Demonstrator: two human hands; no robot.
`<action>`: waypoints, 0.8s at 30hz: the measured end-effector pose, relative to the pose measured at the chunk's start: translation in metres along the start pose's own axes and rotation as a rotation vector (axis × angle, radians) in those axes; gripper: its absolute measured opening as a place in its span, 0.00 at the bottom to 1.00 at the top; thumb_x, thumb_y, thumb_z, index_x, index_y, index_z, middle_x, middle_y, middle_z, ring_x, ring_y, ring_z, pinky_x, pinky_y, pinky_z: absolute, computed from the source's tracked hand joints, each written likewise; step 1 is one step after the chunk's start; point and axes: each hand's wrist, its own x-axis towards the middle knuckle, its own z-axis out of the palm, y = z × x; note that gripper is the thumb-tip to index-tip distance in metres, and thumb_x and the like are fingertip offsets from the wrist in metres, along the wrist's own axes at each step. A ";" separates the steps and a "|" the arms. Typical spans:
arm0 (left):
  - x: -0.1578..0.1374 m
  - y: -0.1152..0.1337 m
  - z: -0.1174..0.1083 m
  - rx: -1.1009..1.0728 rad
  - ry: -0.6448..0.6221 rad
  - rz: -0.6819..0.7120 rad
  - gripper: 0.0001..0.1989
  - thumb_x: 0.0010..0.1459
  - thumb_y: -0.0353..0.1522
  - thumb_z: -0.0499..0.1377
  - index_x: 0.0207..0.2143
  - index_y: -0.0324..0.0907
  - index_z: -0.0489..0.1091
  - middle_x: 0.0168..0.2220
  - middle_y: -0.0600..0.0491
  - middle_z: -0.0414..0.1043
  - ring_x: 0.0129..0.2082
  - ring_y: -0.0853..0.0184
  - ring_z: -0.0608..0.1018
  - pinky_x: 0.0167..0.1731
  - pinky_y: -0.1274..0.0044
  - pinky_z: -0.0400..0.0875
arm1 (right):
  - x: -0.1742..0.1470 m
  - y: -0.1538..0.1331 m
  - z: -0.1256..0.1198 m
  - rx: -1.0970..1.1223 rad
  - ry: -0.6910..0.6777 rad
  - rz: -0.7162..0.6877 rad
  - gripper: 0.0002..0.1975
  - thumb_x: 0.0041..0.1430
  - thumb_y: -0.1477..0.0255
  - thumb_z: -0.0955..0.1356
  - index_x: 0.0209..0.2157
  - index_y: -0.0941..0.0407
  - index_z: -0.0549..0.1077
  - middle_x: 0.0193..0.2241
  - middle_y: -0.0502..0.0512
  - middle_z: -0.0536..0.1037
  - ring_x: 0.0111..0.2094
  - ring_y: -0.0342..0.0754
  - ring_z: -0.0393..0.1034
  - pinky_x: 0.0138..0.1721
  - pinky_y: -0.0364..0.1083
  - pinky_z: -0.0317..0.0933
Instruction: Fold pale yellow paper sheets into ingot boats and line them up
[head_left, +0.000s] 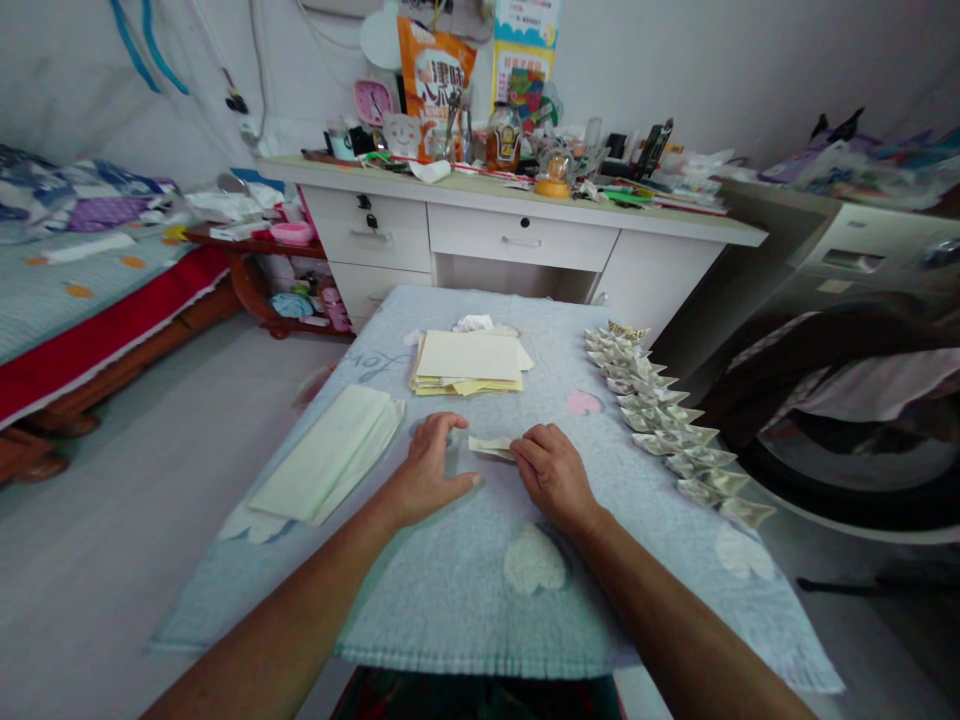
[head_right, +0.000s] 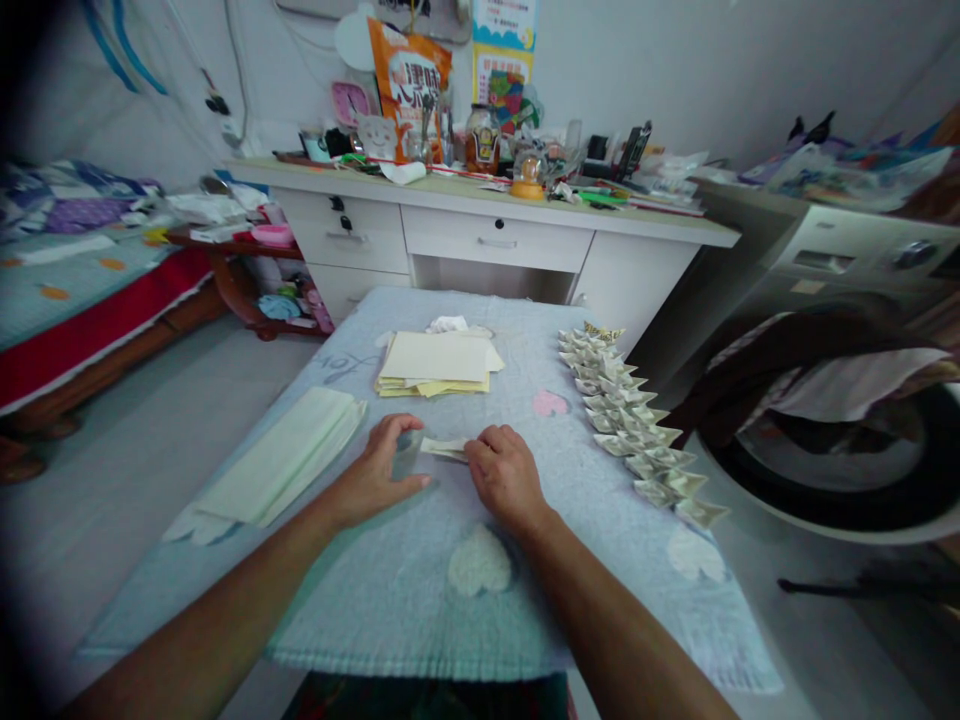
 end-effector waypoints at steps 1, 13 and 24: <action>-0.001 0.001 0.003 -0.019 0.023 0.005 0.33 0.46 0.35 0.65 0.52 0.45 0.53 0.52 0.47 0.57 0.55 0.57 0.63 0.56 0.62 0.60 | 0.000 0.000 0.000 0.014 0.047 0.030 0.14 0.66 0.72 0.59 0.36 0.56 0.76 0.33 0.57 0.73 0.37 0.48 0.64 0.40 0.46 0.58; -0.005 0.015 0.013 -0.003 -0.035 0.204 0.28 0.53 0.38 0.62 0.55 0.47 0.59 0.59 0.45 0.55 0.61 0.56 0.59 0.59 0.63 0.58 | 0.003 0.000 0.012 0.783 0.195 0.423 0.07 0.56 0.66 0.66 0.31 0.56 0.70 0.24 0.48 0.72 0.23 0.42 0.67 0.25 0.41 0.63; -0.003 0.013 0.024 -0.085 0.002 0.255 0.38 0.47 0.35 0.67 0.58 0.45 0.53 0.57 0.43 0.58 0.55 0.55 0.67 0.49 0.64 0.70 | 0.005 -0.006 0.025 1.261 -0.043 0.408 0.08 0.51 0.74 0.67 0.34 0.55 0.65 0.26 0.46 0.72 0.21 0.39 0.66 0.22 0.38 0.62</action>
